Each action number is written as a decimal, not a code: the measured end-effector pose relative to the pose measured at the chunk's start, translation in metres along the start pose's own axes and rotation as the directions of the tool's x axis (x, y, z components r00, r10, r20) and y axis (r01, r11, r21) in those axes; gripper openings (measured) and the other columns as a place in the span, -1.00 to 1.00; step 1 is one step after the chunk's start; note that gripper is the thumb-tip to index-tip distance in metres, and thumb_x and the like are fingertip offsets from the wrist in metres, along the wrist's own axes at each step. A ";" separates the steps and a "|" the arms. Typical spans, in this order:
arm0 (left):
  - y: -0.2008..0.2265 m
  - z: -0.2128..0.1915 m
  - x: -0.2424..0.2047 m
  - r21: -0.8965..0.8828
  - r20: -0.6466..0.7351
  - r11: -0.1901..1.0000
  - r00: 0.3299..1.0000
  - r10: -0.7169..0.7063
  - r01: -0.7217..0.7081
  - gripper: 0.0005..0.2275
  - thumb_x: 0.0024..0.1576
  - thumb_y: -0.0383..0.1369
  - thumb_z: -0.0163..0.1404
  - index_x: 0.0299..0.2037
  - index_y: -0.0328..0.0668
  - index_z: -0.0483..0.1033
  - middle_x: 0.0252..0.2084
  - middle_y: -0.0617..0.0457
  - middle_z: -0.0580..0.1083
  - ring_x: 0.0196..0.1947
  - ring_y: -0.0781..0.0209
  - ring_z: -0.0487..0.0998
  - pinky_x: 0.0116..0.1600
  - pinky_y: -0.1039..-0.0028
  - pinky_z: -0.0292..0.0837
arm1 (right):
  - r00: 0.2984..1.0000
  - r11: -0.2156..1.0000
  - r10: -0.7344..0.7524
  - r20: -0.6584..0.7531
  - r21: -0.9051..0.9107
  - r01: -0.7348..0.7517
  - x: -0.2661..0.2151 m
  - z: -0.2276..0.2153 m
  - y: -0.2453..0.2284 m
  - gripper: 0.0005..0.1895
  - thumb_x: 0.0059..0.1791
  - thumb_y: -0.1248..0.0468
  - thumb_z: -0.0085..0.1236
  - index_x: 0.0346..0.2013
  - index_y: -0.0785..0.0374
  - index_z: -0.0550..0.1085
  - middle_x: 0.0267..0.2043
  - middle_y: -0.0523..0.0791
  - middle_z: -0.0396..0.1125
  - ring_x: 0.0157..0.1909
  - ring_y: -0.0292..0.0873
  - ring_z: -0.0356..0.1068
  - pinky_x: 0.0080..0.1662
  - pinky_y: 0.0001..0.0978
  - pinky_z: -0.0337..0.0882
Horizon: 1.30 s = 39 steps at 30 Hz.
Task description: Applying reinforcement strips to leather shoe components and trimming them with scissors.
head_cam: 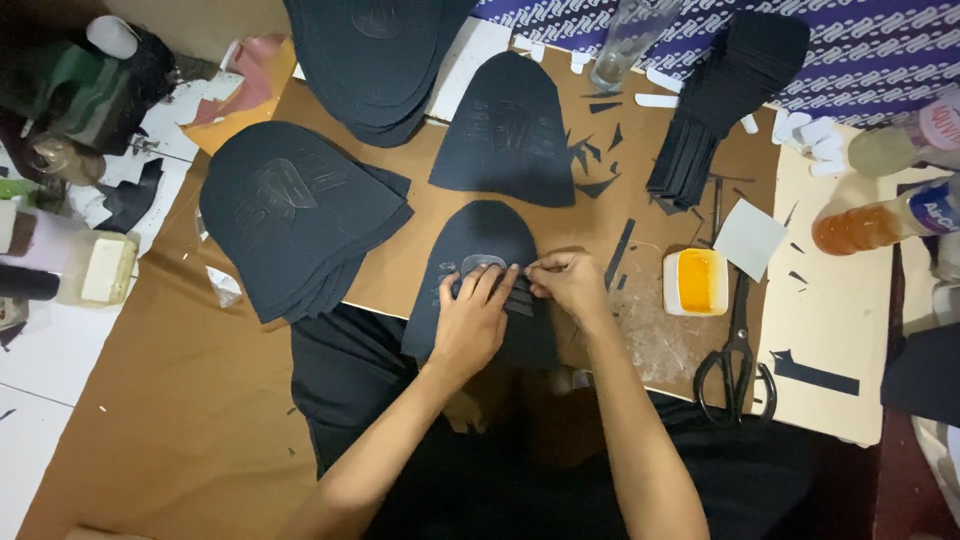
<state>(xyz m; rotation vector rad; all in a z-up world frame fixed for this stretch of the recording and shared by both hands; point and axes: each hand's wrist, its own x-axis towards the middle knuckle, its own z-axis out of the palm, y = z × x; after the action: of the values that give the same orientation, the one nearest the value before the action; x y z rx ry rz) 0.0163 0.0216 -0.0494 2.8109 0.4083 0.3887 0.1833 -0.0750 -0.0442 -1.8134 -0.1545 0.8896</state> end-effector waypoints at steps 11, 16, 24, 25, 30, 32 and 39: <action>0.000 0.013 0.001 0.119 0.052 0.992 0.998 0.040 -0.046 -0.46 0.12 -0.34 -0.03 0.38 -0.05 0.29 0.22 -0.18 0.32 0.28 -0.13 0.27 0.24 -0.15 0.08 | 0.993 0.985 0.037 -0.110 -0.161 -0.055 0.008 -0.003 0.005 -0.67 -0.16 0.27 0.38 -0.20 0.43 0.54 -0.50 0.11 0.49 -0.54 -0.14 0.54 -0.39 -0.40 0.58; -0.002 0.014 0.001 0.151 -0.024 0.985 0.996 0.085 -0.081 -0.48 0.09 -0.36 -0.02 0.34 -0.07 0.35 0.18 -0.19 0.33 0.25 -0.14 0.30 0.23 -0.14 0.09 | 0.997 0.991 0.040 -0.070 -0.126 -0.049 -0.002 -0.002 -0.001 -0.66 -0.13 0.33 0.37 -0.26 0.54 0.44 -0.53 0.16 0.45 -0.57 -0.13 0.50 -0.47 -0.42 0.55; -0.007 -0.003 0.012 -0.121 0.048 0.990 0.997 -0.064 0.069 -0.61 0.13 -0.31 -0.09 0.19 0.11 0.54 0.11 -0.04 0.34 0.23 -0.10 0.26 0.22 -0.10 0.02 | 0.981 0.841 -0.108 -0.160 -0.540 0.005 -0.001 -0.006 0.007 -0.61 -0.03 0.01 0.31 -0.14 0.23 0.46 -0.34 0.03 0.50 -0.32 -0.04 0.56 -0.33 -0.23 0.60; -0.012 -0.002 0.017 -0.121 0.043 0.991 0.997 -0.058 0.063 -0.61 0.13 -0.31 -0.09 0.19 0.11 0.54 0.11 -0.04 0.34 0.23 -0.10 0.26 0.22 -0.10 0.02 | 0.980 0.842 -0.113 -0.165 -0.539 0.006 -0.029 -0.008 -0.010 -0.61 -0.03 0.01 0.31 -0.14 0.23 0.46 -0.34 0.03 0.50 -0.32 -0.04 0.56 -0.33 -0.23 0.60; -0.021 -0.013 0.030 -0.255 -0.114 0.892 0.904 -0.412 0.374 -0.49 0.07 -0.23 0.16 0.26 -0.10 0.44 0.04 -0.18 0.38 0.02 -0.20 0.41 0.09 -0.04 0.24 | 0.726 0.742 -0.385 -0.570 -0.659 -0.124 -0.134 -0.043 -0.009 -0.46 0.04 -0.25 0.15 -0.03 0.14 0.47 -0.31 0.15 0.50 -0.15 0.25 0.52 -0.08 0.12 0.49; -0.032 0.000 0.034 -0.172 -0.138 0.892 0.886 -0.443 0.419 -0.38 0.04 -0.07 0.19 0.26 -0.19 0.37 0.05 -0.22 0.37 -0.02 -0.25 0.38 0.04 -0.03 0.26 | 0.679 0.691 -0.505 -0.532 -0.721 -0.051 -0.153 -0.092 0.028 -0.48 0.09 -0.18 0.06 -0.03 0.23 0.49 -0.20 0.13 0.46 -0.07 0.22 0.45 -0.02 0.07 0.40; -0.063 0.050 0.049 0.147 -0.179 0.771 0.783 -0.596 0.620 0.06 -0.42 0.42 0.31 0.15 -0.27 0.35 -0.07 -0.15 0.36 -0.09 -0.11 0.37 -0.03 0.15 0.32 | 0.732 0.735 -0.257 -0.631 -0.620 -0.276 -0.168 -0.189 0.128 -0.40 -0.01 0.08 0.28 0.07 0.52 0.32 0.00 0.31 0.23 0.00 0.45 0.27 0.04 0.20 0.32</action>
<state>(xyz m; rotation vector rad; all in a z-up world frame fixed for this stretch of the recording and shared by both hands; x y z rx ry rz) 0.0618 0.0834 -0.1034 2.6281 1.4122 0.3827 0.1454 -0.3561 -0.0391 -2.7414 0.0193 0.0580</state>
